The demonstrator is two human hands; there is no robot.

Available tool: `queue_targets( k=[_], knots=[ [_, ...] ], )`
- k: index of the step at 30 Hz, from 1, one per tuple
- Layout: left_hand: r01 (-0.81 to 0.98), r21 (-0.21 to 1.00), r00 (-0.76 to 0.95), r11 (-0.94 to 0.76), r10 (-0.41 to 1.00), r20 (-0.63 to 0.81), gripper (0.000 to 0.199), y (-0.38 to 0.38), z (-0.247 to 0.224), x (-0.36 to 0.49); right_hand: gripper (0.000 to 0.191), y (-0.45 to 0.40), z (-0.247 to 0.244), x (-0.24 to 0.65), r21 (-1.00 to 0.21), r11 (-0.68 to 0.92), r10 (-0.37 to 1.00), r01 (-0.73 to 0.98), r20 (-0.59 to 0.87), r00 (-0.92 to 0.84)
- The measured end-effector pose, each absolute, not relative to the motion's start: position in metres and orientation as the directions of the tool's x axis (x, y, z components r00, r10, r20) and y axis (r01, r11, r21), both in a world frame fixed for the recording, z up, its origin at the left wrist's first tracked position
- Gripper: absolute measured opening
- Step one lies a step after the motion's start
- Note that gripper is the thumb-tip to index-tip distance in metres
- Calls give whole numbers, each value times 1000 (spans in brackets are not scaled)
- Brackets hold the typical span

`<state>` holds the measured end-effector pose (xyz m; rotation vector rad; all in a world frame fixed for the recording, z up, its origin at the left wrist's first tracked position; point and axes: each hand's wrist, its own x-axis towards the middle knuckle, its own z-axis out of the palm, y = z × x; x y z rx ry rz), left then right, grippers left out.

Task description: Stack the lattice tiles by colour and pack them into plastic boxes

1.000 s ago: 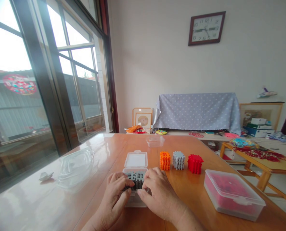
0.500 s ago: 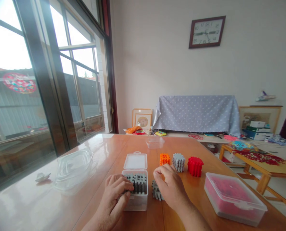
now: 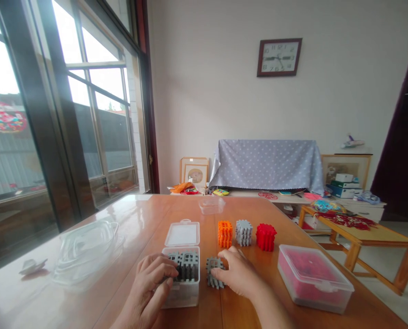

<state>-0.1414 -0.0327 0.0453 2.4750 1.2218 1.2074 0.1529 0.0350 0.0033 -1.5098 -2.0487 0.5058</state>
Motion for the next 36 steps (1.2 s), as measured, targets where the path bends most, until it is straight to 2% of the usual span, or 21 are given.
queue_targets(
  k=[10,14,19,22,25,29,36],
  knots=[
    [593,457,346,-663,722,599,11,-31,43,-142,32,34,9,151,-599,306,949,740,252,-188],
    [591,461,342,-662,723,600,11,-31,40,-142,24,38,4,152,-654,301,951,694,256,-172],
    [571,490,322,-659,729,604,14,-32,39,-142,10,39,10,158,-812,273,956,515,171,-237],
    [550,520,304,-653,737,604,17,-32,40,-141,18,34,25,160,-872,305,943,381,221,-249],
    [535,545,288,-646,746,601,21,-33,41,-141,26,24,42,153,-901,337,937,273,293,-189],
    [533,590,245,-607,778,579,23,-35,39,-141,31,9,51,128,-894,383,921,233,348,-176],
    [531,663,150,-527,829,539,23,-38,36,-140,18,-5,39,92,-762,519,855,386,461,-239]
  ],
)
